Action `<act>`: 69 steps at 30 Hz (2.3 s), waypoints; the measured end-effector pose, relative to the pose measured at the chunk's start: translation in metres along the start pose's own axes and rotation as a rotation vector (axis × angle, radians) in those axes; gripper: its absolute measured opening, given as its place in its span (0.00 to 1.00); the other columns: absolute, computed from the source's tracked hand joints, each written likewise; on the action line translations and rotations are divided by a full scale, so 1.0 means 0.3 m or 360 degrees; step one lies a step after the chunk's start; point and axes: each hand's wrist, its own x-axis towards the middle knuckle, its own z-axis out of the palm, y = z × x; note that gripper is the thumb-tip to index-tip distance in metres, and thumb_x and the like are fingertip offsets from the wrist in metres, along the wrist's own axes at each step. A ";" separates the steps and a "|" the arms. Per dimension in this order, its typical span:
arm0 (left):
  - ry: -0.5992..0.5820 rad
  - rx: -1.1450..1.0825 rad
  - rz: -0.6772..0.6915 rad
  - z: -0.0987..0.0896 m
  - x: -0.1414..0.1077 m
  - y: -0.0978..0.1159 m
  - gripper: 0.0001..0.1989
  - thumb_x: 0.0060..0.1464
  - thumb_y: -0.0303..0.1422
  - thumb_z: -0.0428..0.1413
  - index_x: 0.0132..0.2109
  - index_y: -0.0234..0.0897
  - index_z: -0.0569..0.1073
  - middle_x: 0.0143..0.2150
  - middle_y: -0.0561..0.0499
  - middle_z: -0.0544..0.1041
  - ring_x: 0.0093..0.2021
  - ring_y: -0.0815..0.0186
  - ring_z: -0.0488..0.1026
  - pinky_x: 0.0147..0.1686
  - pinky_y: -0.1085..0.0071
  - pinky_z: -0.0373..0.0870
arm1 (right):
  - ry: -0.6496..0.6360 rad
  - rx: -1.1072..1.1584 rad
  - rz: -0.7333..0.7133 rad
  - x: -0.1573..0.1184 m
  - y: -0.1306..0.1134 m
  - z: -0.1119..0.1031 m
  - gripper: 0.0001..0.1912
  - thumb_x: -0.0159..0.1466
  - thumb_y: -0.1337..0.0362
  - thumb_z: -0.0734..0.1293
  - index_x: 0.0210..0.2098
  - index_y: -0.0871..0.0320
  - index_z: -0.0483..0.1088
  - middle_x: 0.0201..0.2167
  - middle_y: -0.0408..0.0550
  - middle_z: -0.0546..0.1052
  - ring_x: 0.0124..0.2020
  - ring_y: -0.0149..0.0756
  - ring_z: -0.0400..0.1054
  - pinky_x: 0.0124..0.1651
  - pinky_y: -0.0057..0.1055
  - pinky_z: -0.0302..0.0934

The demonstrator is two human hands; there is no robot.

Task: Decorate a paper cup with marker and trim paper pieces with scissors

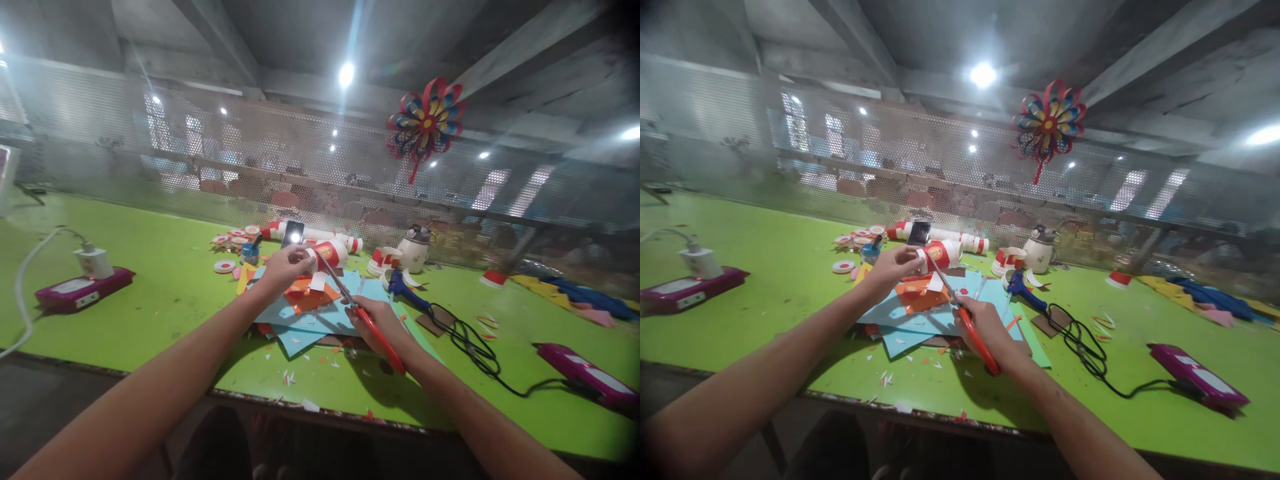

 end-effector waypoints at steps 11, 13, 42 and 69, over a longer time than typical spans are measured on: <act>0.0020 -0.0023 -0.0001 0.001 0.003 -0.004 0.18 0.48 0.34 0.63 0.46 0.31 0.75 0.38 0.44 0.79 0.36 0.62 0.78 0.37 0.64 0.78 | 0.0002 -0.0072 0.0008 0.002 -0.012 0.001 0.13 0.58 0.67 0.59 0.36 0.60 0.74 0.26 0.47 0.77 0.27 0.37 0.68 0.32 0.29 0.59; 0.0016 -0.0018 0.0000 0.002 0.002 -0.005 0.18 0.48 0.34 0.63 0.46 0.30 0.75 0.38 0.44 0.79 0.35 0.62 0.78 0.36 0.64 0.78 | 0.0013 -0.0100 0.0013 -0.003 -0.011 0.008 0.12 0.56 0.68 0.59 0.35 0.59 0.74 0.25 0.47 0.77 0.26 0.37 0.67 0.31 0.29 0.58; 0.0043 0.0217 0.0068 -0.001 0.004 -0.020 0.17 0.50 0.35 0.61 0.45 0.30 0.74 0.38 0.41 0.80 0.36 0.60 0.79 0.36 0.62 0.77 | -0.0038 0.0086 0.0057 0.005 -0.041 -0.012 0.13 0.61 0.60 0.60 0.30 0.59 0.73 0.21 0.42 0.70 0.24 0.33 0.62 0.29 0.27 0.56; 0.0153 0.0637 0.0351 0.027 -0.012 -0.022 0.16 0.49 0.29 0.62 0.46 0.31 0.73 0.44 0.39 0.78 0.43 0.58 0.77 0.44 0.58 0.75 | -0.0053 -0.0194 0.0061 -0.003 -0.012 -0.008 0.16 0.64 0.64 0.59 0.46 0.59 0.73 0.28 0.47 0.77 0.28 0.39 0.69 0.33 0.31 0.59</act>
